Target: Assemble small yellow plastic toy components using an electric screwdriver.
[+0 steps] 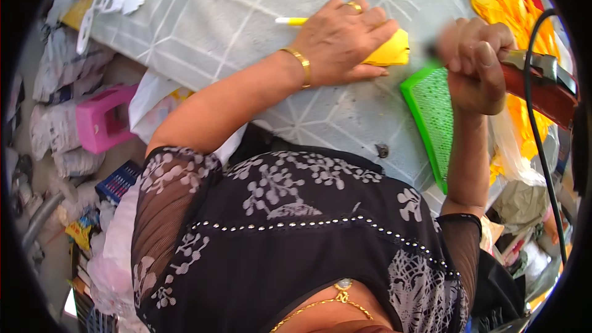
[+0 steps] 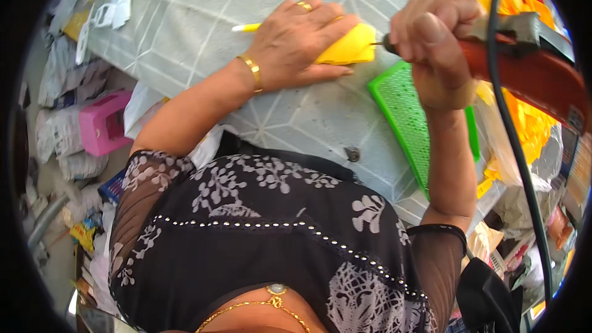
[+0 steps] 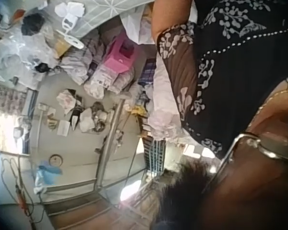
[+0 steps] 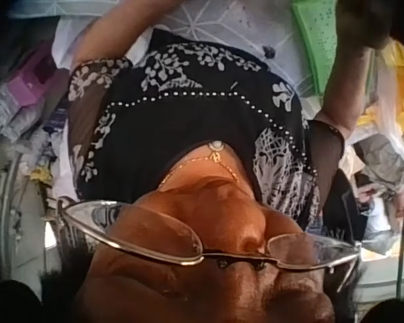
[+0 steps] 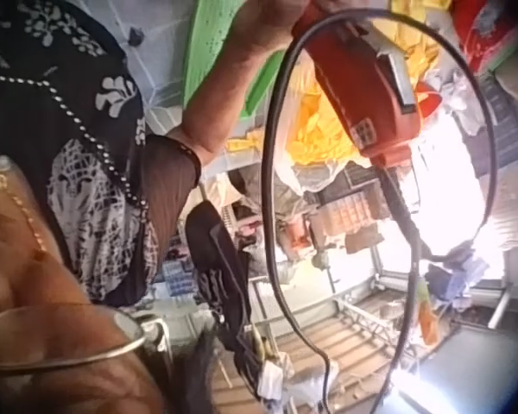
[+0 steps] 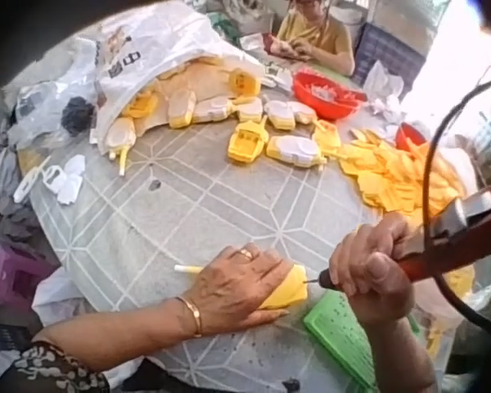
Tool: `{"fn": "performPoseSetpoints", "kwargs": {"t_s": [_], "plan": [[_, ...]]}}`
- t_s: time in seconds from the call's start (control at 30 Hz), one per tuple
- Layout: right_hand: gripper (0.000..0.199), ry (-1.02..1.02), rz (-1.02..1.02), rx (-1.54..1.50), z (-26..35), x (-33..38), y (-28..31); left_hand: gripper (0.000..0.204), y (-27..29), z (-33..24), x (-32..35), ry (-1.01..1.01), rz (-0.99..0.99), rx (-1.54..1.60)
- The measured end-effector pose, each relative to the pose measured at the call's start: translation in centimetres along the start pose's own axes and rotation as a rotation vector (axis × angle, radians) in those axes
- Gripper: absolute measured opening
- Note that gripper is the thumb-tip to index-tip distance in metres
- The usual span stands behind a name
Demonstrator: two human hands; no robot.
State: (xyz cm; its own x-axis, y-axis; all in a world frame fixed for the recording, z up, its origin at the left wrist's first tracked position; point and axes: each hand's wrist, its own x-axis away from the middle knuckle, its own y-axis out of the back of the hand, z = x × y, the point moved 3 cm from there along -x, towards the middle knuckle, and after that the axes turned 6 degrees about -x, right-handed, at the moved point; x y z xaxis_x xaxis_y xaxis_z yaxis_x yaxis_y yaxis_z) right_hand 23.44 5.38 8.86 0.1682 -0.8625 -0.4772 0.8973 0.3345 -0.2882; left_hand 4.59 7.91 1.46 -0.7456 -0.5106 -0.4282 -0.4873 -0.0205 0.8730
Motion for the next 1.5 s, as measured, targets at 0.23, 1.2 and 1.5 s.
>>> {"fn": "performPoseSetpoints", "kwargs": {"t_s": [0.23,1.2,1.5], "plan": [[0.028,0.106,-0.146,0.180,3.0,-0.3,1.6,0.059,1.6,1.5,-0.1,-0.029,0.051,-0.087],[0.035,-0.825,-0.406,1.412,13.7,14.3,5.1,0.061,-1.6,23.7,-16.3,0.191,-0.019,-0.216],[0.029,-0.582,-0.407,1.405,7.7,6.5,9.6,0.060,0.7,18.6,-16.0,0.388,0.309,-0.174]]}}
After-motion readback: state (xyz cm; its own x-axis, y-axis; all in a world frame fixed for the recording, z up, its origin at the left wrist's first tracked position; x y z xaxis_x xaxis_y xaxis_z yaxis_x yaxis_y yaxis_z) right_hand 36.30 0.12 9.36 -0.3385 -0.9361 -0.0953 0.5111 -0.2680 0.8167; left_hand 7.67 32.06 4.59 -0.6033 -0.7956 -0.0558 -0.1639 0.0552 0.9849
